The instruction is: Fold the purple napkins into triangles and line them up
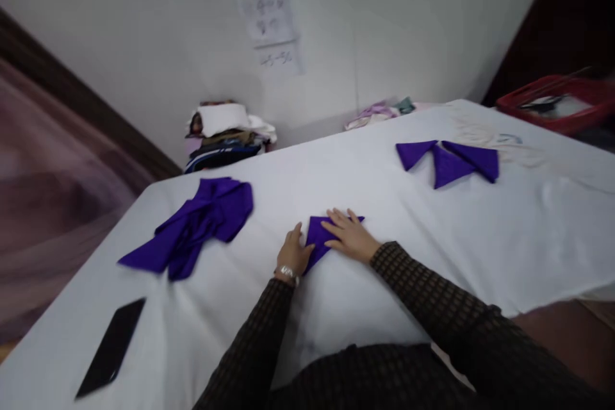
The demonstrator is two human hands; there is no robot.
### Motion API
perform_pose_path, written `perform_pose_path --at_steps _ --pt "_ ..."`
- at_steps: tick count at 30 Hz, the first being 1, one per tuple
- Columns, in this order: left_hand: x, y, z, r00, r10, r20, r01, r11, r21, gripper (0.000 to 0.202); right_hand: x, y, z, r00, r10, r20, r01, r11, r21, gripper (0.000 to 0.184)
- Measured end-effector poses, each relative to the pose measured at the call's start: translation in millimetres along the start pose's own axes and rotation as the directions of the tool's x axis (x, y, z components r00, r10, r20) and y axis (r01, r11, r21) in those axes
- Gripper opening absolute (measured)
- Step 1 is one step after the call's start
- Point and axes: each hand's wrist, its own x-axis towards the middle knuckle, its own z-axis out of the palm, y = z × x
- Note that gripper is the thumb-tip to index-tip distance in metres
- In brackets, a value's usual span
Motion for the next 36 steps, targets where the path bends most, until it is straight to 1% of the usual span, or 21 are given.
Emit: perform_pose_path --at_steps 2,6,11,13,17,18,19,21,24,26,28,30,32,36 --pt "-1 0 2.6 1.000 -0.010 0.005 0.010 1.000 -0.021 0.068 -1 4 3 0.999 0.023 0.031 -0.022 1.000 -0.011 0.058" --pt "-4 -1 5.7 0.999 -0.017 -0.032 0.015 0.998 -0.056 0.070 -4 9 7 0.994 0.043 0.096 -0.039 0.998 -0.040 0.060" --pt "-12 -6 -1.6 0.998 -0.054 -0.029 0.049 0.990 -0.133 0.069 -6 10 8 0.992 0.029 0.123 -0.019 0.996 -0.083 0.062" --pt "-19 -13 -7.6 0.997 -0.069 -0.043 0.061 0.984 -0.167 0.060 -6 12 10 0.992 0.024 0.123 -0.012 0.995 -0.097 0.062" --pt "-41 -28 -17.3 0.989 -0.116 -0.092 0.086 0.956 -0.279 0.025 -7 15 13 0.994 0.016 0.110 -0.004 0.994 -0.106 0.063" --pt "-48 -30 -18.0 0.989 -0.126 -0.083 0.095 0.947 -0.306 0.021 -7 15 14 0.994 0.015 0.109 -0.003 0.994 -0.105 0.063" --pt "-54 -32 -17.9 0.989 -0.127 -0.069 0.098 0.940 -0.326 0.022 -7 16 14 0.994 0.014 0.109 -0.003 0.995 -0.105 0.063" --pt "-66 -34 -15.3 0.994 -0.094 -0.054 0.070 0.938 -0.341 0.023 -8 16 14 0.994 0.013 0.111 -0.001 0.994 -0.105 0.064" --pt "-77 -30 -8.4 0.995 0.023 -0.094 -0.051 0.953 -0.299 0.028 -9 16 14 0.994 0.010 0.113 0.001 0.995 -0.103 0.064" --pt "-78 -25 -4.5 0.988 0.099 -0.119 -0.123 0.968 -0.219 0.034 -9 16 14 0.993 0.012 0.114 0.000 0.995 -0.102 0.064" --pt "-77 -19 -1.6 0.980 0.159 -0.123 -0.172 0.979 -0.105 0.035 -9 16 14 0.993 0.016 0.116 -0.003 0.994 -0.108 0.064" --pt "-75 -14 1.1 0.971 0.210 -0.115 -0.211 0.977 0.006 0.034 -8 15 13 0.993 0.021 0.120 -0.006 0.993 -0.118 0.063" --pt "-74 -12 4.1 0.963 0.246 -0.109 -0.238 0.968 0.075 0.030 -8 14 13 0.992 0.022 0.121 -0.007 0.992 -0.123 0.063" --pt "-73 -13 9.1 0.958 0.259 -0.119 -0.247 0.963 0.111 0.014 -8 13 12 0.992 0.017 0.125 -0.002 0.993 -0.117 0.064"
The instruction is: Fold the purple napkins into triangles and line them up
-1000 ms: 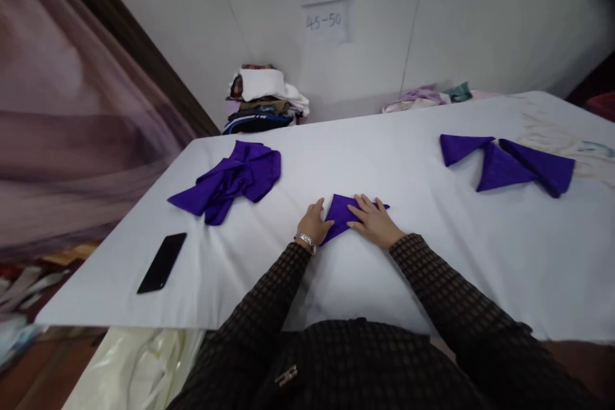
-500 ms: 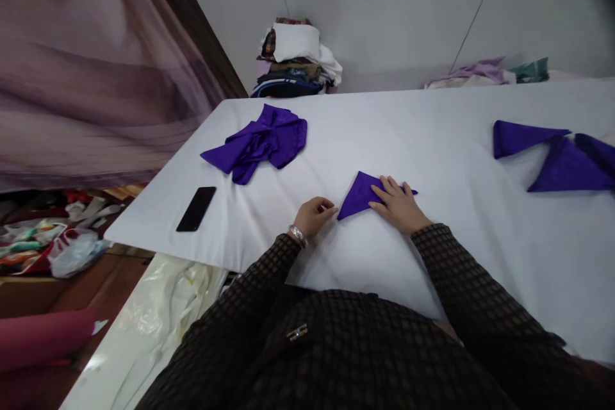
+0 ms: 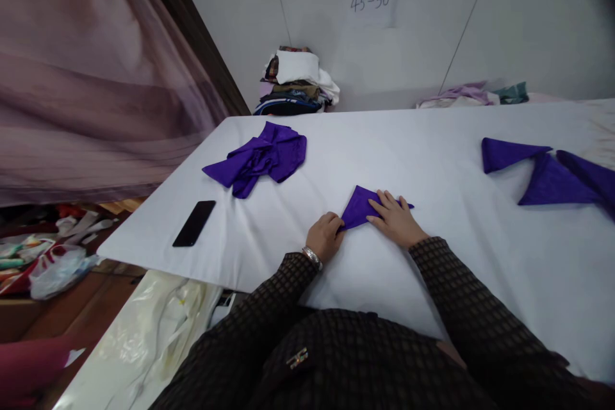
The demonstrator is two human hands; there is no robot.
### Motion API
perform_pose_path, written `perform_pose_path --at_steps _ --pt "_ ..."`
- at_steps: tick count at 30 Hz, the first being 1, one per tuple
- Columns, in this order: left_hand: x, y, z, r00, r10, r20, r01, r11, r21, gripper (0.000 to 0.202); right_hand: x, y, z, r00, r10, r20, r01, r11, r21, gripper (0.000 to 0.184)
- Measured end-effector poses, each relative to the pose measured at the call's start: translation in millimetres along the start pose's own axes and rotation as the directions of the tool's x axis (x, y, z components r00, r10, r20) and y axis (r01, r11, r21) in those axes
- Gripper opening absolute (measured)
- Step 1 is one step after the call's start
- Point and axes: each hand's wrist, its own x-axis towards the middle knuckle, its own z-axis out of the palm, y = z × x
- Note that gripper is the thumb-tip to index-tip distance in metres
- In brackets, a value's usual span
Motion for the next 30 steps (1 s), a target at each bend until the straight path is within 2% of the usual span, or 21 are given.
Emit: perform_pose_path --at_steps 4,17,26,30 --pt "-1 -2 -0.1 1.000 -0.011 0.019 0.010 1.000 0.029 0.010 0 0 0 1.000 -0.003 -0.001 0.003 1.000 0.006 0.064" --pt "-9 -7 -7.5 0.998 0.066 0.023 -0.069 0.990 0.124 0.019 0 -3 0 1.000 0.000 0.000 0.000 1.000 0.031 0.065" --pt "0 10 -7.5 0.990 -0.122 -0.075 0.122 0.992 -0.002 0.027 1 -2 1 1.000 0.008 0.006 -0.008 0.999 0.047 0.064" --pt "6 10 -2.9 0.983 -0.177 -0.050 0.177 0.984 0.003 0.022 1 -3 0 1.000 0.010 0.009 -0.011 0.998 0.055 0.064"
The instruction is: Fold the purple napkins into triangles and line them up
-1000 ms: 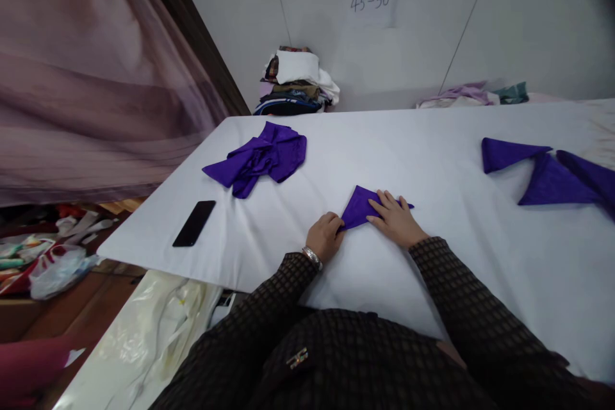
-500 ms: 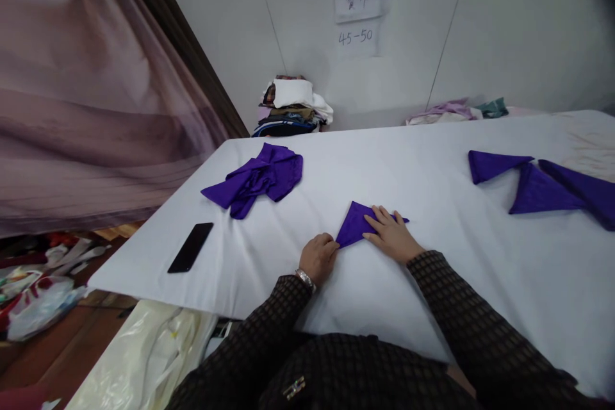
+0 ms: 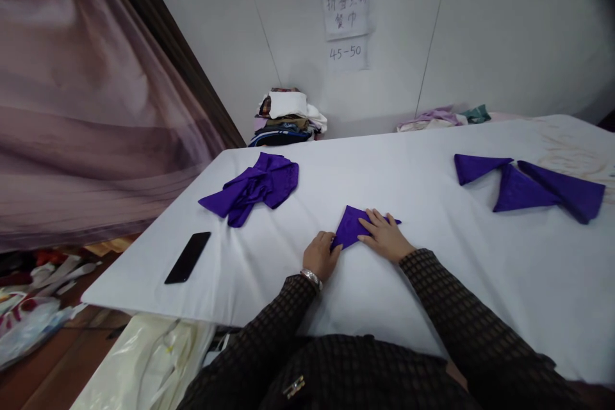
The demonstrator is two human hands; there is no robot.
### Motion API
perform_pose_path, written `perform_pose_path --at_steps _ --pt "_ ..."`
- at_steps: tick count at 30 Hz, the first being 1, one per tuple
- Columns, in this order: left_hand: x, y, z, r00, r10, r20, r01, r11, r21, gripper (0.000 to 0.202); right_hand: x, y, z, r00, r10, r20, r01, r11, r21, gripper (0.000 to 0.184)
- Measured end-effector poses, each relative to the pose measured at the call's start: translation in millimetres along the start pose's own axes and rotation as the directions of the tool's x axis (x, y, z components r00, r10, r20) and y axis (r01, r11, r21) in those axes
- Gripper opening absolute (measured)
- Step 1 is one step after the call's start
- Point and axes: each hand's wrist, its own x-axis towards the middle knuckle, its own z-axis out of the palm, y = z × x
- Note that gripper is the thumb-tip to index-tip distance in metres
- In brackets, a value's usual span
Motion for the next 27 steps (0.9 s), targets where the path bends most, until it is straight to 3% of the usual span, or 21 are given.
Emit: perform_pose_path --at_steps 3,5,8,11,16,22,27 --pt "3 -3 2.4 0.999 -0.031 0.024 0.030 0.999 0.019 0.020 0 -1 -2 1.000 0.007 0.006 -0.007 1.000 0.008 0.065" --pt "6 -2 4.0 1.000 0.007 -0.014 -0.007 0.999 0.038 0.021 0 -2 -3 1.000 0.004 0.005 -0.004 1.000 0.008 0.065" --pt "10 6 8.1 0.977 0.195 -0.083 -0.188 0.979 0.081 0.028 1 -3 -6 1.000 0.002 0.001 -0.002 1.000 0.008 0.064" --pt "16 17 14.0 0.937 0.347 -0.046 -0.340 0.932 0.124 0.033 1 -3 -8 1.000 0.005 0.002 -0.005 1.000 0.014 0.063" --pt "24 19 21.7 0.938 0.339 0.073 -0.347 0.915 0.206 0.023 2 -1 -5 1.000 0.007 -0.010 -0.007 1.000 0.030 0.062" --pt "28 6 25.2 0.925 0.374 0.070 -0.380 0.892 0.245 0.026 4 9 -8 1.000 -0.002 -0.001 0.003 0.993 0.118 0.061" --pt "29 5 23.4 0.908 0.407 0.101 -0.419 0.868 0.268 0.028 -5 27 -11 0.998 0.060 -0.029 -0.056 0.988 0.147 0.057"
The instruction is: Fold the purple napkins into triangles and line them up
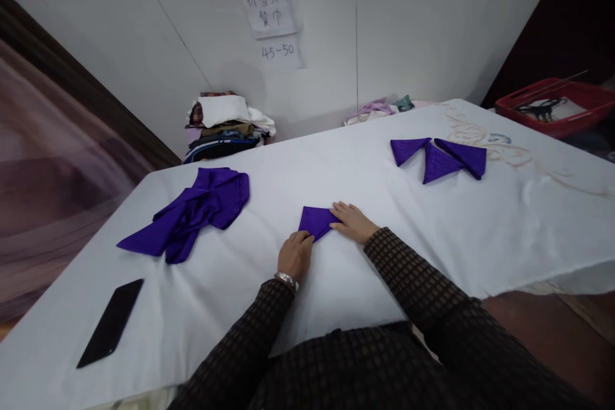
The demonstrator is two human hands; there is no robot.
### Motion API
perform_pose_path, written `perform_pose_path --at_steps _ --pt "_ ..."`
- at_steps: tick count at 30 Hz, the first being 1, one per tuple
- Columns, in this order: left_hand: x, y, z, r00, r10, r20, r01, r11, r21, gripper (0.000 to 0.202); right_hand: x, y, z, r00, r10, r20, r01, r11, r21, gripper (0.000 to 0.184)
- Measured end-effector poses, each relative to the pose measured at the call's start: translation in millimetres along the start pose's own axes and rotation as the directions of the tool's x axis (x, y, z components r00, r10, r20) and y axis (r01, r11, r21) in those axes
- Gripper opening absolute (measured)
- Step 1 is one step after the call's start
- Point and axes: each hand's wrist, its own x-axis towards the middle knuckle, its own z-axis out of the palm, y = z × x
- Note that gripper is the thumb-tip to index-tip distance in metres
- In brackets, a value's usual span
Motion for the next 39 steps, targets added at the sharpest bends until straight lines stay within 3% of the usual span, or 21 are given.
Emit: perform_pose_path --at_steps 6,10,15,21,25,30,36,39 --pt "1 -8 -4.3 0.994 0.073 0.078 -0.075 0.997 0.025 0.036 -8 11 -2 0.985 0.006 -0.172 -0.009 1.000 -0.017 0.037" --pt "0 -27 -6.6 0.994 0.081 0.072 -0.083 0.996 0.027 0.037 -19 0 -7 0.963 0.103 -0.247 -0.123 0.990 -0.067 0.025" --pt "-7 -51 -9.4 0.997 0.075 0.011 -0.075 0.997 -0.004 0.037 -51 -28 -6 0.969 0.097 -0.225 -0.130 0.982 -0.136 0.024" --pt "-10 -58 -8.9 0.999 0.034 -0.009 -0.035 0.996 -0.082 0.043 -71 -41 -10 0.979 0.081 -0.185 -0.095 0.993 -0.068 0.031" --pt "-7 -62 -7.9 0.999 0.033 0.007 -0.032 0.992 -0.121 0.044 -48 -43 -17 0.971 -0.032 -0.237 0.031 0.999 -0.011 0.039" --pt "-5 -65 -7.5 0.999 0.020 0.035 -0.013 0.986 -0.168 0.044 6 -67 -12 0.969 -0.238 -0.072 0.234 0.970 -0.064 0.048" --pt "-7 -75 -4.0 1.000 0.005 -0.012 -0.008 0.968 -0.251 0.038 37 -74 20 0.986 -0.154 0.063 0.163 0.973 -0.165 0.064" --pt "-14 -89 1.3 0.992 -0.105 -0.074 0.075 0.940 -0.332 0.032 36 -66 32 0.990 -0.130 0.059 0.139 0.973 -0.182 0.067"
